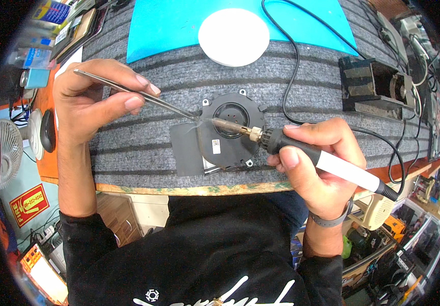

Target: The person solders a wire onto a cooling fan using a soldering iron and tweezers, then installs the fan into a laptop chassis and connects a cable by hand.

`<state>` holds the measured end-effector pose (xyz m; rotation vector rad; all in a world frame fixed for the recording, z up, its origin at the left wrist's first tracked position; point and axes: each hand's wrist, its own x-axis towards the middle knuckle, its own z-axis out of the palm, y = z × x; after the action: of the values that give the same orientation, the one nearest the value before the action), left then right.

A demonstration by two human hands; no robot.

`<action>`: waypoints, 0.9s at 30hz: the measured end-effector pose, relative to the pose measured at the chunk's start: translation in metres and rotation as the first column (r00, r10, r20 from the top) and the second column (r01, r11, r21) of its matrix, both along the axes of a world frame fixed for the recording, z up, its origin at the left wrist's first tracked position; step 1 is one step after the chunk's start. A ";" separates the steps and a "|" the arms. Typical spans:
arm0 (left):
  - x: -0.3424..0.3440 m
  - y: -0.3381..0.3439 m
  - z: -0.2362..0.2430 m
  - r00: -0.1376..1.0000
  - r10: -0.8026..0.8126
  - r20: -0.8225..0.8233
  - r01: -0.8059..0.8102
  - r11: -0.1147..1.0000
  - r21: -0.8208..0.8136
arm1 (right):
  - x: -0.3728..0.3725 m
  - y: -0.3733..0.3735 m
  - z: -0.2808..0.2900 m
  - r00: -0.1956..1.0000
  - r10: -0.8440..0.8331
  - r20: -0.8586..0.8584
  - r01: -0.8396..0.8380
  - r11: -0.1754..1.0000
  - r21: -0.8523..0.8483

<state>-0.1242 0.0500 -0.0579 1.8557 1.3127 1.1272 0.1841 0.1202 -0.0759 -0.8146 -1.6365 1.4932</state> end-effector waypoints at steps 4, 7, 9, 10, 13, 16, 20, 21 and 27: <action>0.001 0.000 -0.001 1.000 -0.003 0.018 0.003 1.000 0.003 | 0.000 0.000 -0.001 1.000 0.005 0.023 -0.005 1.000 0.005; 0.000 0.000 -0.001 1.000 -0.002 0.016 0.002 1.000 -0.001 | -0.002 0.000 -0.001 0.999 0.011 0.031 -0.012 1.000 0.018; 0.001 0.000 0.000 1.000 -0.001 0.006 0.001 1.000 -0.006 | -0.002 0.000 -0.001 0.999 0.015 0.033 -0.016 1.000 0.017; 0.001 0.000 0.000 1.000 0.001 0.005 -0.001 1.000 -0.005 | -0.001 0.000 -0.001 0.999 0.018 0.039 -0.019 1.000 0.013; 0.002 0.000 0.000 1.000 0.002 -0.001 -0.002 1.000 0.002 | -0.002 0.000 -0.002 0.998 0.020 0.057 -0.021 1.000 0.018; 0.001 0.001 0.000 1.000 -0.007 -0.003 0.007 1.000 0.011 | -0.002 -0.001 -0.001 0.999 0.005 0.045 -0.005 1.000 0.000; 0.001 0.000 0.000 1.000 -0.011 0.000 0.011 1.000 0.016 | -0.001 0.001 -0.002 0.999 0.023 0.022 -0.023 1.000 0.004; 0.001 0.000 0.000 1.000 -0.012 -0.002 0.012 1.000 0.019 | -0.001 0.001 -0.002 0.999 0.028 0.036 -0.029 0.999 0.022; 0.000 0.001 -0.001 1.000 -0.018 -0.005 0.018 1.000 0.015 | -0.002 0.000 -0.001 1.000 0.009 0.030 -0.009 1.000 -0.006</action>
<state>-0.1244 0.0509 -0.0588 1.8787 1.2915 1.1269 0.1818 0.1198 -0.0767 -0.8373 -1.6602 1.4991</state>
